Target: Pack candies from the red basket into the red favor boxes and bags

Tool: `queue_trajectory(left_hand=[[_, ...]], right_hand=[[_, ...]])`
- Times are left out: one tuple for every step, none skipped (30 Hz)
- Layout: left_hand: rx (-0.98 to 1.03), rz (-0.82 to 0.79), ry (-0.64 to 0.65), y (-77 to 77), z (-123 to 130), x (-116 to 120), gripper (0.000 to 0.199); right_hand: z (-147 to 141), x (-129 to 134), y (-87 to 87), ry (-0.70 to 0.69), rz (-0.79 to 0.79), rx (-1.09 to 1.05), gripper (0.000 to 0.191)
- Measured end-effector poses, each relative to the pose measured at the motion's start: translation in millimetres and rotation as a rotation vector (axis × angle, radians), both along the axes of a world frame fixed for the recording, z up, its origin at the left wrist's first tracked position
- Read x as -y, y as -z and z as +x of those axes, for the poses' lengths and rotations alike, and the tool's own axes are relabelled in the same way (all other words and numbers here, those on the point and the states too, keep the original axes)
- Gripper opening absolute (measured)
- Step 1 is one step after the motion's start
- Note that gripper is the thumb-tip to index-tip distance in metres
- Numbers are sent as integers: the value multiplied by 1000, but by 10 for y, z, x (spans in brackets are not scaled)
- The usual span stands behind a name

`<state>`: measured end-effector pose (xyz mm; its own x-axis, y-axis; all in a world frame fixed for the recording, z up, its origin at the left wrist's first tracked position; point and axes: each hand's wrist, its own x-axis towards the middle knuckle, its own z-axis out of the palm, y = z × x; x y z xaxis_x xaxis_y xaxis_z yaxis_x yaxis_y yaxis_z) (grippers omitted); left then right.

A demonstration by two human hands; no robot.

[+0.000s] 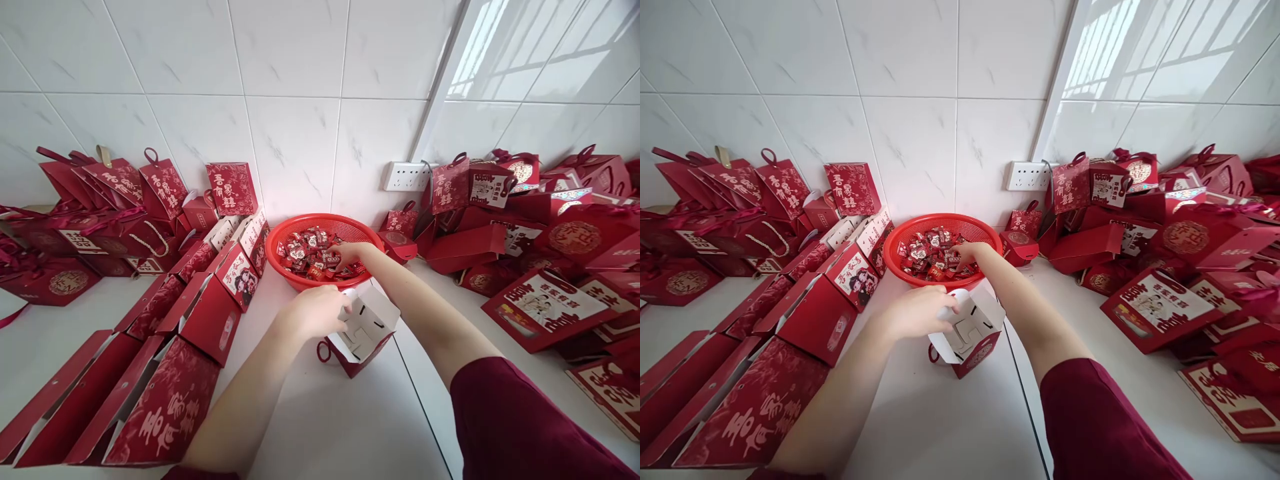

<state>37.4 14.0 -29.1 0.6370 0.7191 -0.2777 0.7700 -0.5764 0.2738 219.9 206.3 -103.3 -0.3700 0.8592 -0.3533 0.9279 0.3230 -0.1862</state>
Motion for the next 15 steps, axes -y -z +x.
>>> queue_trajectory(left_hand=[[-43, -8, -8, 36, 7, -26, 37], [-69, -13, -17, 59, 4, -49, 42], [-79, -11, -26, 67, -9, -68, 47], [-79, -5, -35, 62, -32, -82, 50], [-73, 4, -49, 47, -63, -92, 53], [-67, 14, -70, 25, -100, -100, 55], [-65, 20, -100, 2, -141, -108, 56], [-63, 23, -136, -19, -184, -118, 56], [-55, 24, -167, -35, -224, -131, 56], [-44, 26, -189, -45, -262, -148, 55], [-24, 35, -201, -47, -294, -168, 54], [1, 49, -205, -44, -320, -192, 52], [31, 67, -203, -37, -340, -218, 50], [68, 81, -198, -27, -355, -245, 48], [110, 86, -189, -16, -365, -274, 45]], right_hand=[[5, -10, 19, 0, -20, 9, 94], [7, -15, 34, 1, -36, 15, 90], [7, -15, 42, 3, -49, 17, 84], [6, -9, 44, 4, -57, 16, 77], [5, 2, 37, 6, -58, 10, 68], [6, 20, 21, 9, -52, 0, 58], [11, 47, -3, 13, -38, -16, 46], [20, 85, -32, 17, -15, -41, 36], [33, 134, -65, 21, 17, -74, 27], [48, 197, -96, 24, 58, -117, 22], [65, 271, -122, 28, 105, -168, 19], [81, 356, -140, 34, 156, -224, 18], [95, 448, -148, 45, 209, -283, 20], [106, 542, -146, 62, 262, -343, 22], [114, 632, -135, 82, 313, -401, 26]])
